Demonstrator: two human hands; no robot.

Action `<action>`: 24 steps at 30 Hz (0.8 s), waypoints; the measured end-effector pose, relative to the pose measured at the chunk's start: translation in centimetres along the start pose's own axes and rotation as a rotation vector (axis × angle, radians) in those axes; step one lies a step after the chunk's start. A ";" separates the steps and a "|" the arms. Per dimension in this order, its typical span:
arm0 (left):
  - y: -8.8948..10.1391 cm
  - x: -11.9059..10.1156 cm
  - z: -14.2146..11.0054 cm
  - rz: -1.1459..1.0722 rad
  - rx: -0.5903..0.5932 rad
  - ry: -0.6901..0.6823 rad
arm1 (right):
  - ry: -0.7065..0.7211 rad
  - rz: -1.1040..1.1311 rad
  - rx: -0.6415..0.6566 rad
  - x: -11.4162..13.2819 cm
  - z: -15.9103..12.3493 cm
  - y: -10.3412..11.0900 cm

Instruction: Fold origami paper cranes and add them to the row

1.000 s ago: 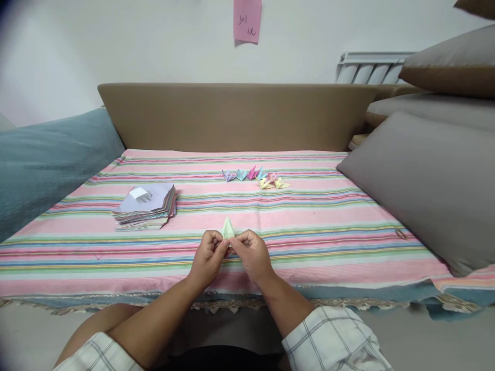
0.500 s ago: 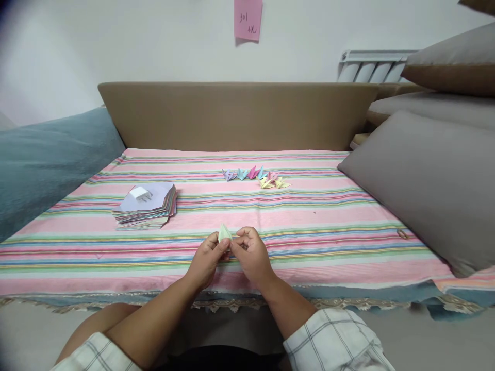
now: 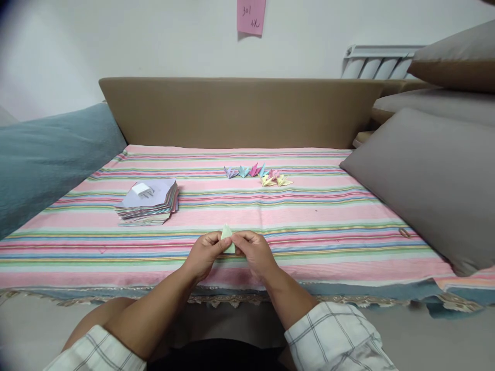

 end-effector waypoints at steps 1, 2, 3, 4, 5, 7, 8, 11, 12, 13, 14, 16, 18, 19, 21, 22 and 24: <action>0.0 -0.1 0.0 0.028 0.011 0.008 | 0.015 -0.019 -0.006 -0.1 0.0 0.1; -0.1 -0.1 0.0 0.054 0.015 0.017 | 0.028 -0.046 -0.009 -0.1 0.1 0.1; -0.1 -0.1 0.0 0.075 0.014 0.027 | 0.040 -0.077 -0.015 -0.2 0.1 0.2; -0.1 -0.1 0.1 0.088 0.011 0.037 | 0.051 -0.106 -0.025 -0.2 0.1 0.2; -0.1 0.0 0.1 0.095 0.006 0.046 | 0.059 -0.129 -0.037 -0.2 0.0 0.2; 0.0 0.0 0.2 0.110 0.002 0.063 | 0.067 -0.131 -0.043 -0.1 0.0 0.2; 0.1 0.1 0.2 0.127 0.006 0.068 | 0.066 -0.107 -0.027 0.0 0.0 0.1; 0.2 -0.1 0.1 0.211 0.046 0.056 | 0.042 -0.015 0.071 0.4 0.0 -0.1; 0.2 -0.1 0.1 0.246 0.063 0.052 | 0.037 -0.006 0.089 0.5 0.0 -0.1; 0.1 -0.1 0.0 0.278 0.078 0.050 | 0.037 -0.015 0.090 0.6 0.0 -0.1; 0.1 0.0 0.0 0.302 0.092 0.053 | 0.044 -0.036 0.075 0.6 0.0 0.0; -0.1 0.2 -0.1 0.313 0.120 0.060 | 0.071 -0.066 0.021 0.7 0.0 0.2; -0.2 0.6 -0.1 0.286 0.151 0.075 | 0.088 -0.051 -0.021 0.8 0.1 0.3; -0.3 0.8 -0.2 0.274 0.170 0.094 | 0.089 -0.031 -0.035 0.8 0.1 0.4; -0.3 1.1 -0.2 0.257 0.202 0.144 | 0.076 0.007 -0.055 0.9 0.1 0.4; -0.3 1.2 -0.1 0.246 0.212 0.166 | 0.061 0.026 -0.055 0.9 0.2 0.4; -0.3 1.4 -0.1 0.207 0.221 0.190 | 0.016 0.082 -0.028 0.9 0.2 0.3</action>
Point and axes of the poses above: each hand's wrist, its own z-axis towards the middle knuckle, its own y-axis out of the back of the hand, x = y × z, the point moved 2 cm from there along z, towards the middle knuckle, and after that the axes turned 14 degrees about x, right-handed, at the moved point
